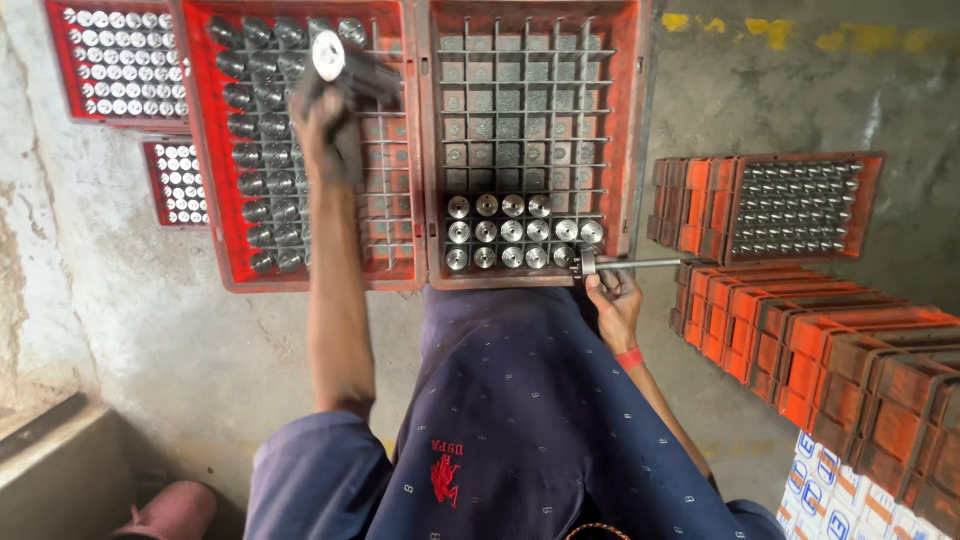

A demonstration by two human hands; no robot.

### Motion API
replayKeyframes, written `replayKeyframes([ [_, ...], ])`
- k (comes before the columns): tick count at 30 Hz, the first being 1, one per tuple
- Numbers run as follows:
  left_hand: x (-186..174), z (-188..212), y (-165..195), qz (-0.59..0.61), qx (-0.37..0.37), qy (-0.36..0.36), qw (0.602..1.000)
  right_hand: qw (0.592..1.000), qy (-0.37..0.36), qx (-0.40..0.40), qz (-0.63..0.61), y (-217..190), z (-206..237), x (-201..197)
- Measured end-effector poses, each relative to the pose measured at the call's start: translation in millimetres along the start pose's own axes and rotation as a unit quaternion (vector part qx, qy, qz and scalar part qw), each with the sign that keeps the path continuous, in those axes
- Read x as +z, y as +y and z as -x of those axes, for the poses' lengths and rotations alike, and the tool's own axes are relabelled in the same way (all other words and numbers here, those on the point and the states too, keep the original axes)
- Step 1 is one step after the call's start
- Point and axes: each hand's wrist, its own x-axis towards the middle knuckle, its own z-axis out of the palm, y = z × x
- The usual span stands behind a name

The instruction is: The person sits on the floor with a red tray of machined metal parts on their lap. They pick parts one at a time, fit each onto a metal rod tool, then place it into a compartment of a divided grid tray, gradually filling the grid with finished parts.

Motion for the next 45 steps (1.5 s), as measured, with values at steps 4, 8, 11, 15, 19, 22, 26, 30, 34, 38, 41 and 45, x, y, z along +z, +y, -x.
replayKeyframes([
  [4,30,89,-61,-0.07,-0.163,0.056,0.983,0.997,-0.082,-0.01,-0.009,-5,-24,18],
  [8,63,178,-109,-0.328,-0.148,-0.002,0.933,0.987,-0.16,-0.018,-0.005,-23,-34,41],
  [11,82,222,-116,-0.491,-0.185,-0.075,0.848,0.979,-0.198,0.003,-0.051,-40,-32,46],
  [15,99,236,-116,-0.505,-0.168,-0.117,0.838,0.965,-0.262,-0.017,0.024,-61,-33,42],
  [19,104,233,-122,-0.529,-0.213,-0.174,0.803,0.942,-0.326,-0.029,0.072,-72,-38,27],
  [22,105,232,-127,-0.507,-0.231,-0.214,0.802,0.928,-0.363,-0.032,0.082,-69,-47,16],
  [26,111,227,-133,-0.48,-0.201,-0.233,0.821,0.936,-0.345,-0.002,0.063,-53,-72,-5],
  [30,122,213,-146,-0.614,-0.192,-0.233,0.729,0.986,-0.169,0.007,0.012,-33,-90,-29],
  [34,124,201,-165,-0.595,-0.032,-0.253,0.763,0.994,-0.08,-0.077,0.008,-26,-100,-50],
  [38,120,203,-180,-0.567,0.092,-0.261,0.776,0.994,-0.075,-0.039,-0.069,-28,-91,-51],
  [41,112,200,-174,-0.519,0.073,-0.235,0.818,0.997,-0.053,-0.023,-0.042,-28,-82,-43],
  [45,82,151,-133,-0.562,0.106,-0.138,0.809,0.997,-0.064,-0.039,-0.032,-28,-66,-34],
])
